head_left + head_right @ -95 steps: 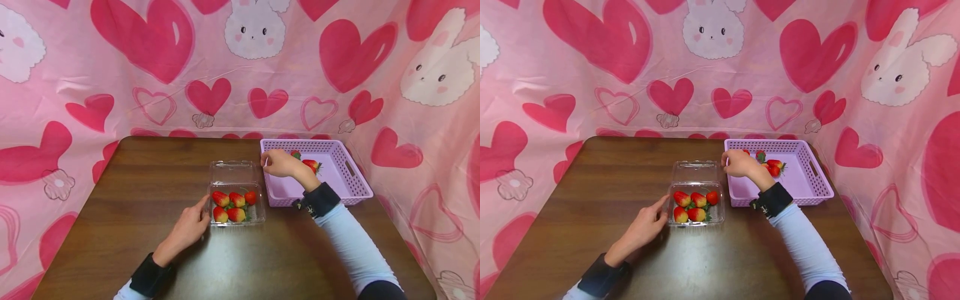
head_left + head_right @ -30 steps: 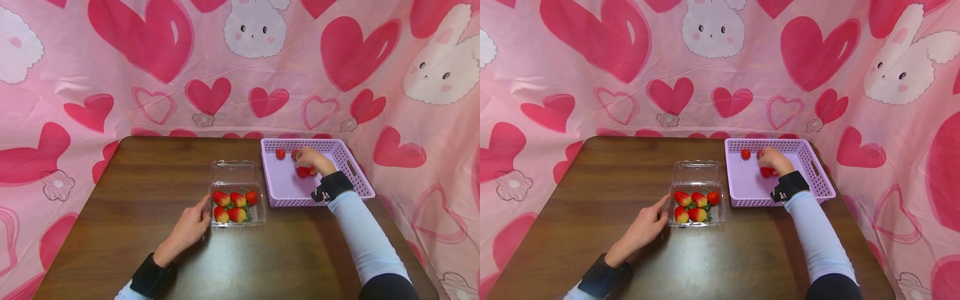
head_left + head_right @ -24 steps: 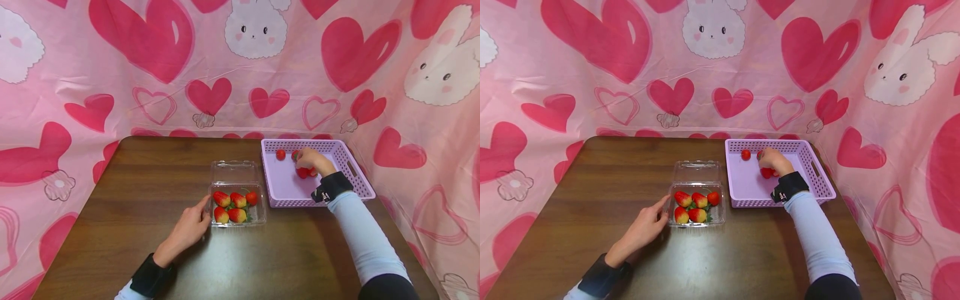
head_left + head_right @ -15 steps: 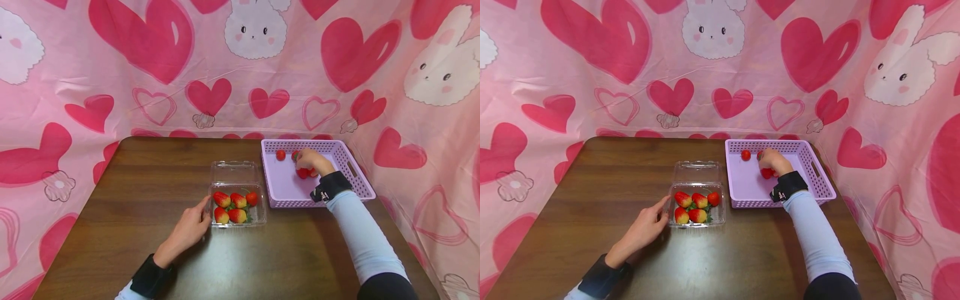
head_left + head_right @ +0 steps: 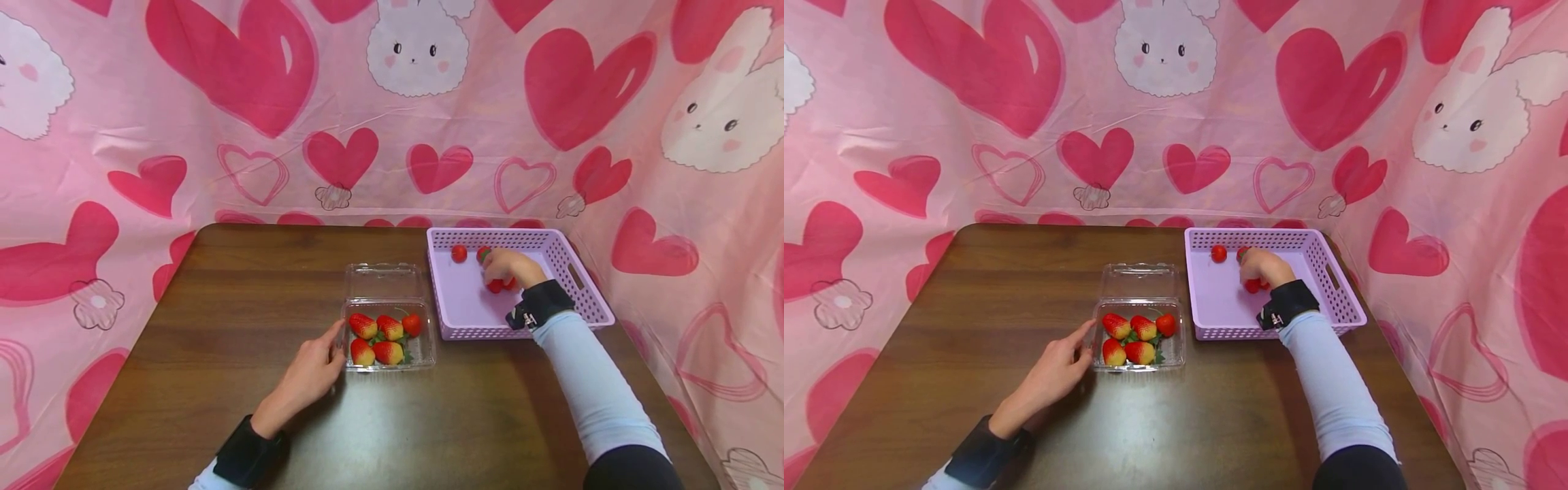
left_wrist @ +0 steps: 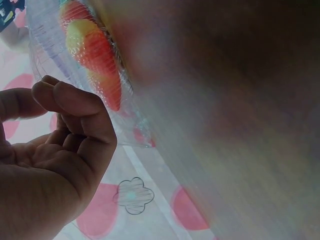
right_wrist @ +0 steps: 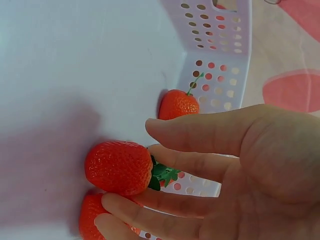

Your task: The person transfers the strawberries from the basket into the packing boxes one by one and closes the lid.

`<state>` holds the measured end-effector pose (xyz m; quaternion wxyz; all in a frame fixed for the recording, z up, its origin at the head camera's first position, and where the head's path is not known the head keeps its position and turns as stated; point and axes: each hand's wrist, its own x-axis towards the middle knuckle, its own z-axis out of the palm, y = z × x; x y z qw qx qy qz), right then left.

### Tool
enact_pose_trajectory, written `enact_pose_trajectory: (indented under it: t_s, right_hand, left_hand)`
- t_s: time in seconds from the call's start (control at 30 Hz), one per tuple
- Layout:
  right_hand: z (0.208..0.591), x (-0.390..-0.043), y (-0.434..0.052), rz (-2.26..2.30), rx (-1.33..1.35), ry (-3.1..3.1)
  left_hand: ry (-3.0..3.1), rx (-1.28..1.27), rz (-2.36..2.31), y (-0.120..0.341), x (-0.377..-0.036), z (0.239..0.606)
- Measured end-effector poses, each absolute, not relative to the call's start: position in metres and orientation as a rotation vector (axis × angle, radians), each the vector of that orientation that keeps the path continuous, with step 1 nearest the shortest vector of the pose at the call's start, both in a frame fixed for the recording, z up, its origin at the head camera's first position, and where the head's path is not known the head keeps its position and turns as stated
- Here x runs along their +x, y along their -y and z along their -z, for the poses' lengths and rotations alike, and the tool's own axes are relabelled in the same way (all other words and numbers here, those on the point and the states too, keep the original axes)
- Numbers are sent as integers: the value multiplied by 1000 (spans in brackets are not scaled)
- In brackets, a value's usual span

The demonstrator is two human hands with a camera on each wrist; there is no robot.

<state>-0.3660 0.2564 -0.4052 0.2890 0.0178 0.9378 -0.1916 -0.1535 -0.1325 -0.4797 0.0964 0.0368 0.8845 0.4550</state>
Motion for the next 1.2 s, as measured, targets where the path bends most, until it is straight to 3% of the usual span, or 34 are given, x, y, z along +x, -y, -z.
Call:
enact_pose_trajectory:
  t_s: [1.2]
  right_hand:
    - [408,-365,-261,433,-27,-2316]
  left_hand:
    - [-2677,134,-1318,132,-153,480]
